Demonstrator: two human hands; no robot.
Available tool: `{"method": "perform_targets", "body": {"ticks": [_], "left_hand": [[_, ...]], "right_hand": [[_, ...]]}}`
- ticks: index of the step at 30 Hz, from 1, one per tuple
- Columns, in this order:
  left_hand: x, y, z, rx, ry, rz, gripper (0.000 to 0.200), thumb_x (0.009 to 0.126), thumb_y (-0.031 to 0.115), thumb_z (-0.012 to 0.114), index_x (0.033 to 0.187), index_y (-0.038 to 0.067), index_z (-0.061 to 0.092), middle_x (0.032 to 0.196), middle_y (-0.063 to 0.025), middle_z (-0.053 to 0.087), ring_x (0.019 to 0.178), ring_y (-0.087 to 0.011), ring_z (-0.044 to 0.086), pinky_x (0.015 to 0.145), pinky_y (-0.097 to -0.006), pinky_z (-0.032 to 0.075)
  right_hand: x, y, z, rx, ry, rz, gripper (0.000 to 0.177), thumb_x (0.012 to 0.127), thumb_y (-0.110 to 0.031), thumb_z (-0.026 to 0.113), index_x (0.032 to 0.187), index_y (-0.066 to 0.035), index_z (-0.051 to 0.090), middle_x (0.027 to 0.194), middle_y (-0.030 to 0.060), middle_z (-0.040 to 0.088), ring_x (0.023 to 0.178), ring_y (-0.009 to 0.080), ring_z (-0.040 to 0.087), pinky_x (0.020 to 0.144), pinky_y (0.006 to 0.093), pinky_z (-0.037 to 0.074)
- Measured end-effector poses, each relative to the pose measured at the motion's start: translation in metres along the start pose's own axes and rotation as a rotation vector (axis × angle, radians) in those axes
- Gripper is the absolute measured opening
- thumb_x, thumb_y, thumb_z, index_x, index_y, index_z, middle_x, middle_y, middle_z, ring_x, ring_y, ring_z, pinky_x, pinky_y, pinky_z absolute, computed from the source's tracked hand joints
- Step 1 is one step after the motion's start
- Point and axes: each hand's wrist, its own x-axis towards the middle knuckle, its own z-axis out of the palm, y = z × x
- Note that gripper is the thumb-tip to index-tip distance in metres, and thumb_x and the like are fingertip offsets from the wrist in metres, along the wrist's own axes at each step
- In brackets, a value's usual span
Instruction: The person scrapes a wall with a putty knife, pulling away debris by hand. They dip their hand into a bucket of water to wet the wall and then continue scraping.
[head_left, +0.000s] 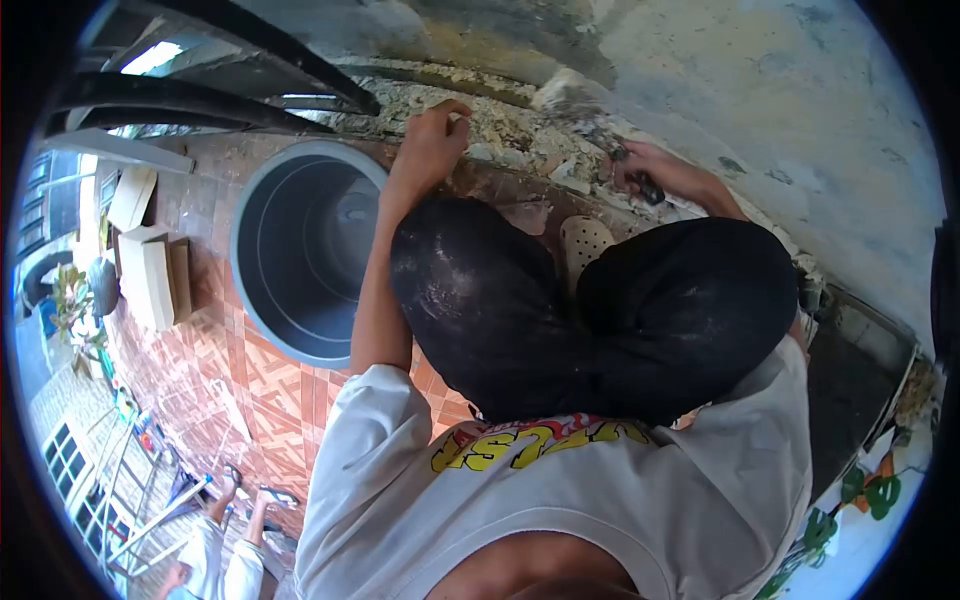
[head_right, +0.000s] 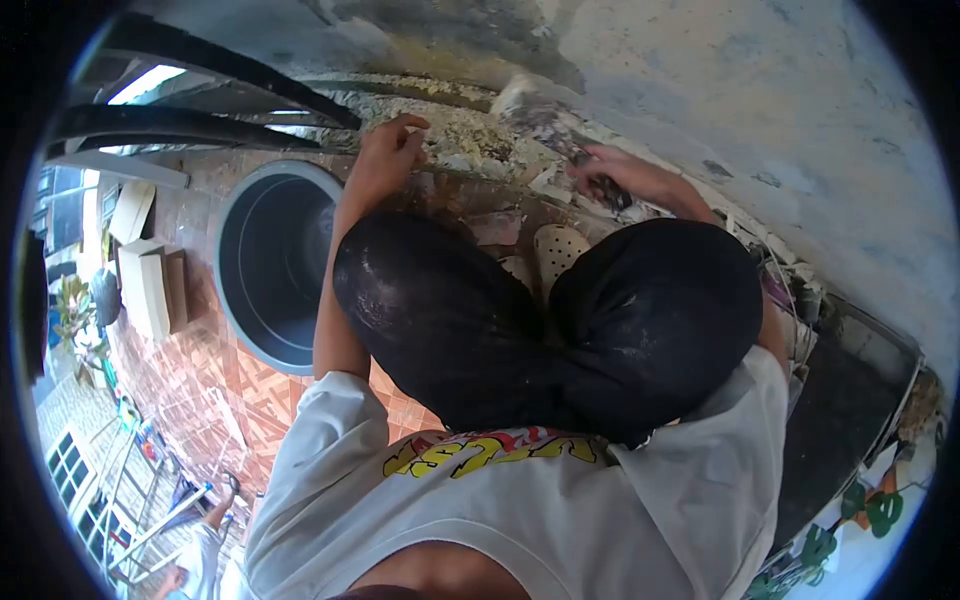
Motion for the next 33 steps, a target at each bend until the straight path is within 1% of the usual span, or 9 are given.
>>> {"method": "perform_targets", "body": {"ticks": [2,5,6,9,10,17,19,23,33], "left_hand": [[0.005,-0.024,0.008,-0.022,0.031,0.061,0.023,0.09,0.013,0.053,0.107,0.002,0.064,0.073,-0.0173,0.065,0.069,-0.0266,0.065,0.065,-0.0376,0.048],[0.004,-0.032,0.01,0.033,0.01,0.016,0.028,0.088,0.014,0.054,0.112,0.001,0.062,0.078,-0.0199,0.065,0.072,-0.0344,0.063,0.068,-0.0409,0.047],[0.008,-0.062,0.016,0.065,0.077,0.158,0.031,0.088,0.015,0.054,0.114,0.0,0.061,0.084,-0.0206,0.066,0.076,-0.0379,0.063,0.071,-0.0411,0.049],[0.016,-0.075,0.011,0.045,-0.01,0.186,0.028,0.09,0.012,0.051,0.115,0.003,0.061,0.086,-0.0197,0.067,0.076,-0.0267,0.065,0.072,-0.0369,0.049],[0.013,-0.041,0.003,0.058,-0.128,-0.074,0.028,0.092,0.013,0.05,0.116,0.006,0.061,0.077,-0.0167,0.067,0.071,-0.0238,0.064,0.072,-0.036,0.048],[0.01,-0.04,0.009,0.199,-0.056,0.043,0.023,0.092,0.016,0.051,0.109,0.007,0.064,0.067,-0.0179,0.06,0.063,-0.0298,0.061,0.061,-0.0413,0.045],[0.001,-0.013,0.007,0.224,-0.012,0.037,0.023,0.09,0.015,0.053,0.109,0.006,0.064,0.069,-0.0216,0.06,0.067,-0.0374,0.061,0.063,-0.0453,0.045],[-0.003,0.016,0.001,0.16,-0.009,-0.024,0.02,0.087,0.009,0.053,0.103,0.002,0.064,0.074,-0.0291,0.061,0.077,-0.0472,0.06,0.07,-0.0506,0.046],[-0.011,0.014,0.004,0.055,0.04,-0.037,0.023,0.09,0.011,0.053,0.109,-0.001,0.06,0.072,-0.0276,0.059,0.075,-0.0444,0.059,0.069,-0.0467,0.044]], "right_hand": [[0.003,-0.034,-0.013,-0.377,0.044,0.142,0.036,0.098,-0.037,0.05,0.096,-0.001,0.054,0.073,0.0089,0.058,0.061,0.0169,0.051,0.062,0.0332,0.044],[0.026,-0.036,-0.041,-0.981,0.017,-0.261,0.046,0.096,-0.045,0.052,0.091,0.0,0.06,0.06,0.0135,0.054,0.057,0.0287,0.055,0.056,0.0426,0.046],[0.038,-0.068,-0.035,-1.24,-0.256,-0.118,0.035,0.095,-0.034,0.057,0.09,0.001,0.062,0.065,0.0161,0.059,0.064,0.0343,0.06,0.059,0.0435,0.048],[0.077,-0.092,-0.022,-1.427,-0.319,0.286,0.018,0.08,-0.014,0.066,0.084,0.004,0.065,0.079,0.0177,0.067,0.069,0.0295,0.065,0.057,0.0449,0.053],[0.076,-0.106,-0.012,-1.484,-0.267,0.369,0.018,0.081,-0.009,0.062,0.077,0.008,0.063,0.082,0.0187,0.068,0.066,0.029,0.065,0.053,0.0432,0.054],[0.049,-0.092,-0.023,-1.324,-0.146,0.04,0.017,0.081,0.0,0.051,0.082,0.014,0.059,0.086,0.0255,0.065,0.067,0.0364,0.065,0.056,0.0453,0.055],[0.075,-0.05,-0.055,-1.414,-0.031,-0.339,0.015,0.084,-0.001,0.049,0.093,0.008,0.057,0.087,0.0262,0.063,0.085,0.0403,0.063,0.074,0.0477,0.052],[0.044,-0.078,-0.042,-1.297,0.226,-0.059,0.024,0.097,-0.016,0.045,0.108,0.003,0.053,0.086,0.0238,0.061,0.086,0.0427,0.061,0.074,0.051,0.049],[0.04,-0.106,-0.006,-1.188,0.572,0.338,0.044,0.103,-0.032,0.036,0.09,0.006,0.055,0.085,0.0288,0.062,0.085,0.0466,0.06,0.077,0.0538,0.046]]}}
